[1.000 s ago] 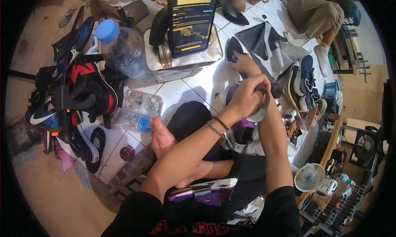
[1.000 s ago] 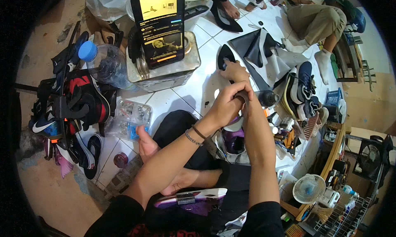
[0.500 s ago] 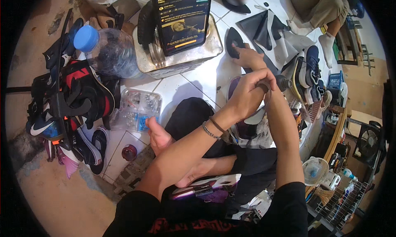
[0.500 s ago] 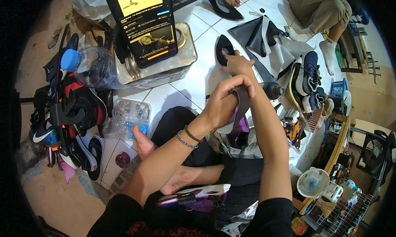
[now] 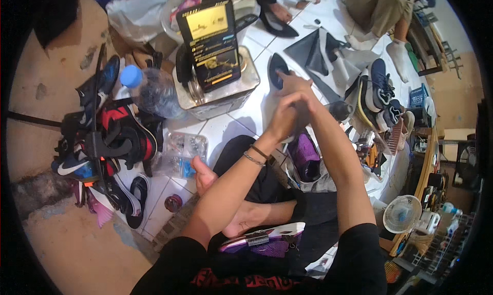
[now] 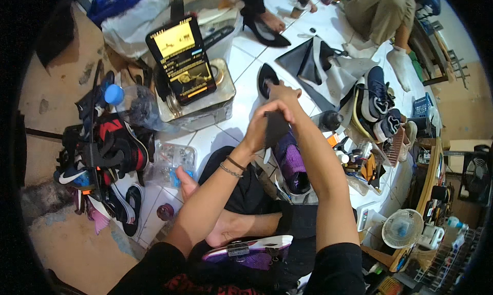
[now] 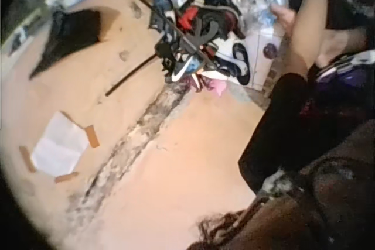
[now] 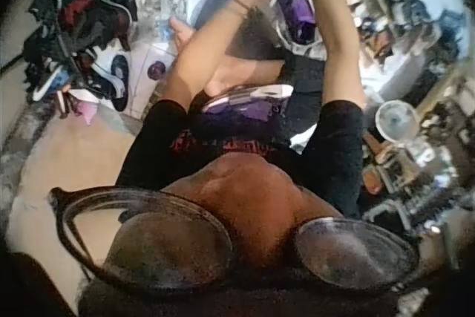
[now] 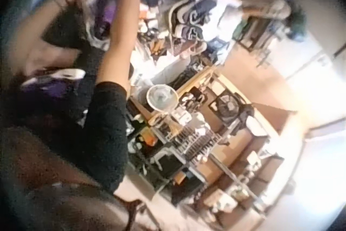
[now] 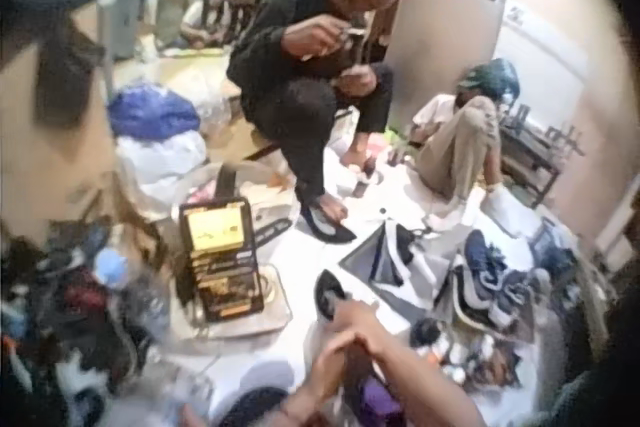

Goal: Inspecting and assembling internal components of high-heeled shoes and sneakers.

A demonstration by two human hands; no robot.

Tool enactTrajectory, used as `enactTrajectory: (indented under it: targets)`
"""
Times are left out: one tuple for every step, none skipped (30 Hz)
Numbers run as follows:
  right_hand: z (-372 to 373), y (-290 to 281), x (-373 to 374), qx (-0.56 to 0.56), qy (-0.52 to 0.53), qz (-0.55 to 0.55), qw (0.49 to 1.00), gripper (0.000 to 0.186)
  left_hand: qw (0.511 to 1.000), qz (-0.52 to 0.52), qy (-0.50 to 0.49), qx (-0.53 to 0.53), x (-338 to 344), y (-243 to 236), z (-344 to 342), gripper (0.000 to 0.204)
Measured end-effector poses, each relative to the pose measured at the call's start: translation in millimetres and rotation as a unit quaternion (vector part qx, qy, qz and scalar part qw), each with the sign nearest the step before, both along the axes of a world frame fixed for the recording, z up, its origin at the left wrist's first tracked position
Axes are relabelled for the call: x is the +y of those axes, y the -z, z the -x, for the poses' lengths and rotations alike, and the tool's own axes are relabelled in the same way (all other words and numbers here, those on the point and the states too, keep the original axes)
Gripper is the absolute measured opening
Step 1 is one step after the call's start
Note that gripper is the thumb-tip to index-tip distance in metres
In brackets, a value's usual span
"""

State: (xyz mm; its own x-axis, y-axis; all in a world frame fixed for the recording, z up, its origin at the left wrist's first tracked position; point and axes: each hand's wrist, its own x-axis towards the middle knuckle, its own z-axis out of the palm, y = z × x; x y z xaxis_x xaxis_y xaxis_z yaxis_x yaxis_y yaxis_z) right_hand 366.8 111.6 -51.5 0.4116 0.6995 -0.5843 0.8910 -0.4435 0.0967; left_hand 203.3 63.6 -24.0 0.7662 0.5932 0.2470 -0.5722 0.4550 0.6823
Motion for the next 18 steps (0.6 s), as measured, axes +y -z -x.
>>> enactTrajectory:
  targets:
    - [-0.5,-8.4,-7.2,0.008,0.015,0.004,1.0,0.086,0.999,-0.021,-0.023,0.013,1.5,2.9,2.2,0.047]
    - [-2.0,-17.0,-14.3,0.017,0.039,-0.008,0.999,0.082,1.0,-0.024,-0.012,-0.001,3.7,4.1,3.2,0.052]
    - [-2.6,-23.9,-22.8,0.021,0.065,-0.011,0.998,0.079,0.999,-0.03,-0.009,0.006,2.1,4.1,6.9,0.056]
    - [-3.0,-28.3,-36.6,0.01,0.065,-0.044,0.997,0.073,0.999,-0.042,-0.009,0.01,-0.7,2.8,9.3,0.061]
    - [-4.5,-30.7,-50.0,-0.002,0.059,-0.071,0.996,0.062,0.999,-0.042,-0.009,0.011,-3.3,0.4,10.2,0.064]
    - [-5.9,-29.6,-65.7,0.009,0.067,-0.102,0.992,0.066,0.999,-0.048,-0.006,0.01,-7.8,-2.3,11.8,0.068]
    - [-10.9,-27.5,-79.2,0.018,0.065,-0.142,0.988,0.071,0.998,-0.059,-0.004,0.009,-12.1,-5.1,11.5,0.071]
    - [-15.5,-22.1,-89.5,0.048,0.072,-0.169,0.982,0.075,0.998,-0.056,0.008,0.014,-16.8,-7.3,10.9,0.073]
    - [-17.7,-12.9,-96.6,0.068,0.07,-0.206,0.974,0.08,0.998,-0.057,0.018,0.018,-21.2,-8.5,9.7,0.075]
    - [-16.9,-1.2,-107.0,0.067,0.051,-0.284,0.955,0.061,0.998,-0.06,0.028,0.022,-25.1,-9.3,6.7,0.077]
    - [-19.0,8.8,-111.6,0.089,0.089,-0.301,0.945,0.058,0.997,-0.068,0.032,0.025,-31.5,-8.8,3.8,0.079]
    - [-19.7,18.0,-114.4,0.126,0.126,-0.353,0.918,0.055,0.996,-0.079,0.036,0.029,-36.5,-8.1,0.5,0.08]
    - [-19.4,25.1,-116.1,0.157,0.181,-0.387,0.89,0.052,0.995,-0.093,0.038,0.03,-41.0,-6.7,-1.7,0.081]
    - [-17.6,29.8,-117.7,0.155,0.195,-0.374,0.893,0.044,0.995,-0.094,0.039,0.024,-45.3,-5.2,-3.7,0.083]
    - [-16.3,29.7,-115.0,0.14,0.221,-0.371,0.891,0.041,0.994,-0.095,0.04,0.021,-47.6,-4.1,-3.8,0.083]
    - [-10.0,28.6,-116.7,0.112,0.206,-0.408,0.882,0.037,0.995,-0.091,0.023,0.034,-48.9,-3.1,-3.1,0.081]
    - [-5.6,22.7,-118.8,0.12,0.245,-0.414,0.869,0.038,0.995,-0.09,0.017,0.035,-49.6,-2.3,-1.8,0.079]
    - [-0.1,13.7,-122.0,0.127,0.24,-0.425,0.863,0.042,0.996,-0.08,0.004,0.046,-47.8,-1.7,0.9,0.075]
